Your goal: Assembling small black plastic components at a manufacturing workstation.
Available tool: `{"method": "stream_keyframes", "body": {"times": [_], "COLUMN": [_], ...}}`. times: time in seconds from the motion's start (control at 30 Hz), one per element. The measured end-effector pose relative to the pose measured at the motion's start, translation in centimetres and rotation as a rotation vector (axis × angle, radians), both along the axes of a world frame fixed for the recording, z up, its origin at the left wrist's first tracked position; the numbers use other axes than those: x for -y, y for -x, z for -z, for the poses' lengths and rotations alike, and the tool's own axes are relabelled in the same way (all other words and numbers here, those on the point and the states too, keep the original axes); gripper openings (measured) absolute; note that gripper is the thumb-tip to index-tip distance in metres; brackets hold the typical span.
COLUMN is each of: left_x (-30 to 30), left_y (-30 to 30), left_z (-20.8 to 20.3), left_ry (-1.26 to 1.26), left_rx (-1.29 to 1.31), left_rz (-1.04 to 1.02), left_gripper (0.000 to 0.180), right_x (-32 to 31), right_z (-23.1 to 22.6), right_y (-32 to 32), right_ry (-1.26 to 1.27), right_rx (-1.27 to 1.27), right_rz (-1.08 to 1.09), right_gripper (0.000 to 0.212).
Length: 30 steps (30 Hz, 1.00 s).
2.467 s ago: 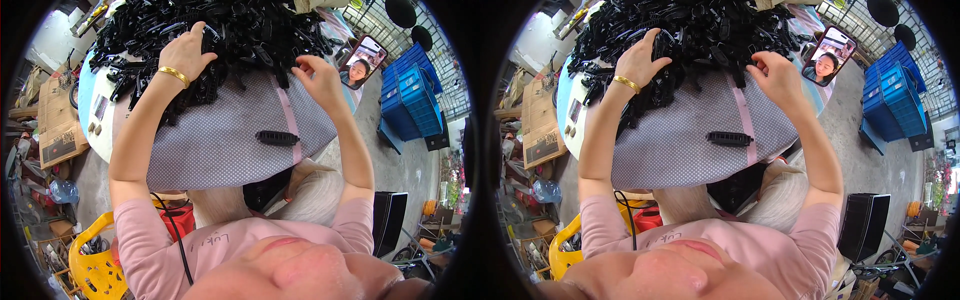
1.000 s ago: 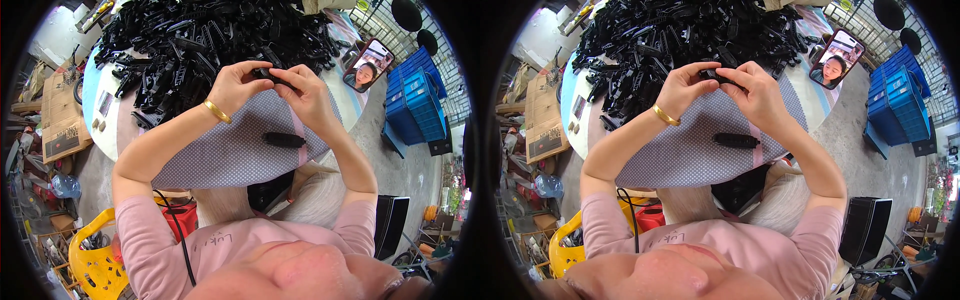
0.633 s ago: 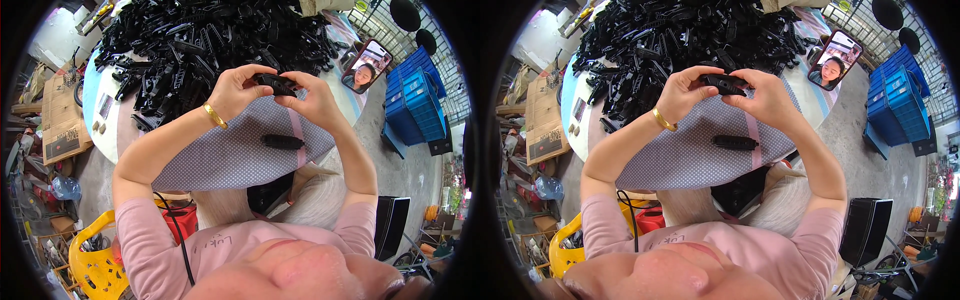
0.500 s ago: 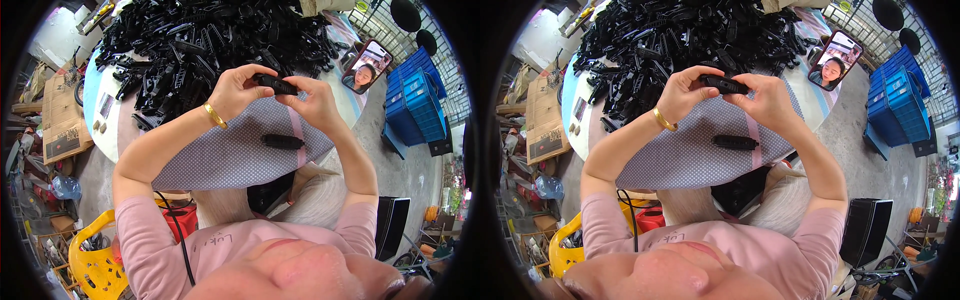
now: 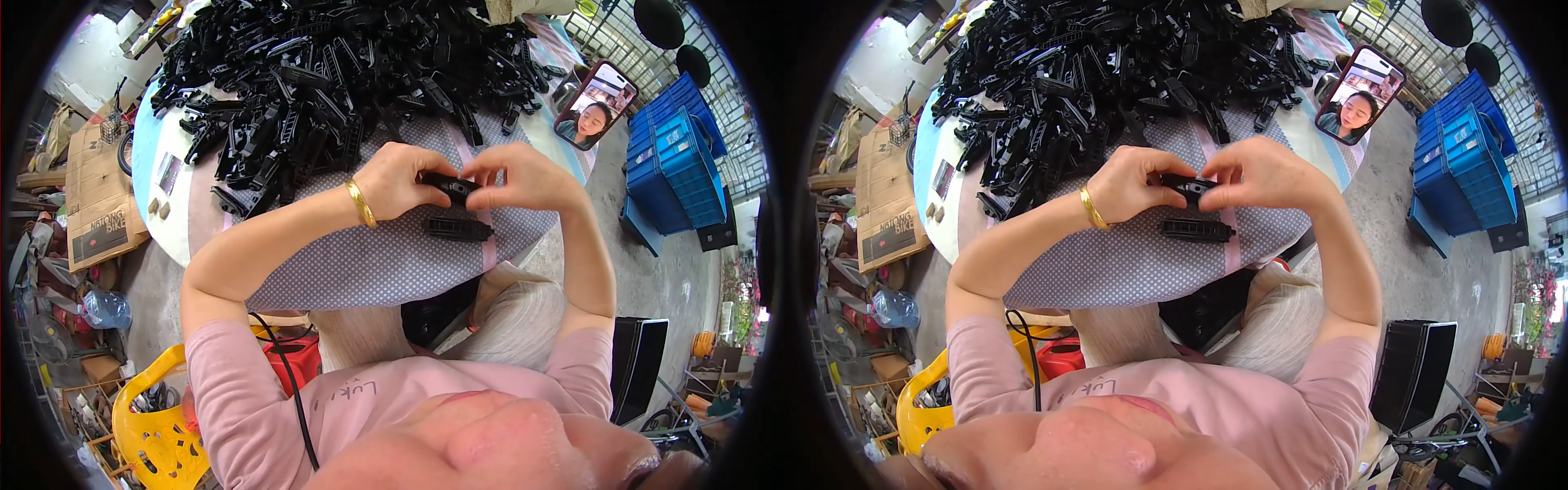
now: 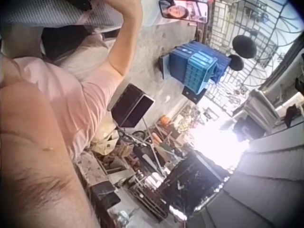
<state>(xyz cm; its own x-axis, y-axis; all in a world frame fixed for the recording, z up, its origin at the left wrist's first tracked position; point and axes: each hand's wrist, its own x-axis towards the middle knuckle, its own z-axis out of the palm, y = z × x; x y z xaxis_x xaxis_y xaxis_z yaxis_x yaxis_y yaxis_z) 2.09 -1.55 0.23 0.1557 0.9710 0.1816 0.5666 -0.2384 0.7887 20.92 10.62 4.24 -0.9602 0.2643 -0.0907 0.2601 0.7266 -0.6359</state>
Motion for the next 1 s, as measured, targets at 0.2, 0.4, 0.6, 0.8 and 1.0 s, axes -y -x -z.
{"method": "stream_keyframes", "body": {"times": [0.2,0.4,0.6,0.8,1.0], "left_x": [-0.3,-0.7,-1.3,-1.6,-1.9], "left_y": [-0.2,2.5,2.3,2.3,3.3], "left_z": [-1.2,-1.2,-1.0,-2.0,-1.8], "left_ry": [-0.079,-0.374,-0.39,-0.52,0.261], "left_rx": [-0.192,-0.968,-1.092,-0.284,0.949], "left_rz": [0.143,-0.313,-0.259,-0.286,-0.254], "left_gripper": [0.034,0.026,0.023,0.021,0.034], "right_x": [-1.3,-1.9,-2.3,-1.6,-0.4], "right_z": [2.1,3.8,4.0,3.0,2.7], "right_y": [3.0,6.5,6.5,4.5,3.3], "right_ry": [-0.267,-0.742,-0.632,0.149,0.314], "right_rx": [-0.453,-0.531,-0.58,-0.635,-0.537], "right_rz": [0.337,0.385,0.376,0.417,0.317], "right_gripper": [0.029,0.033,0.038,0.039,0.039]}}
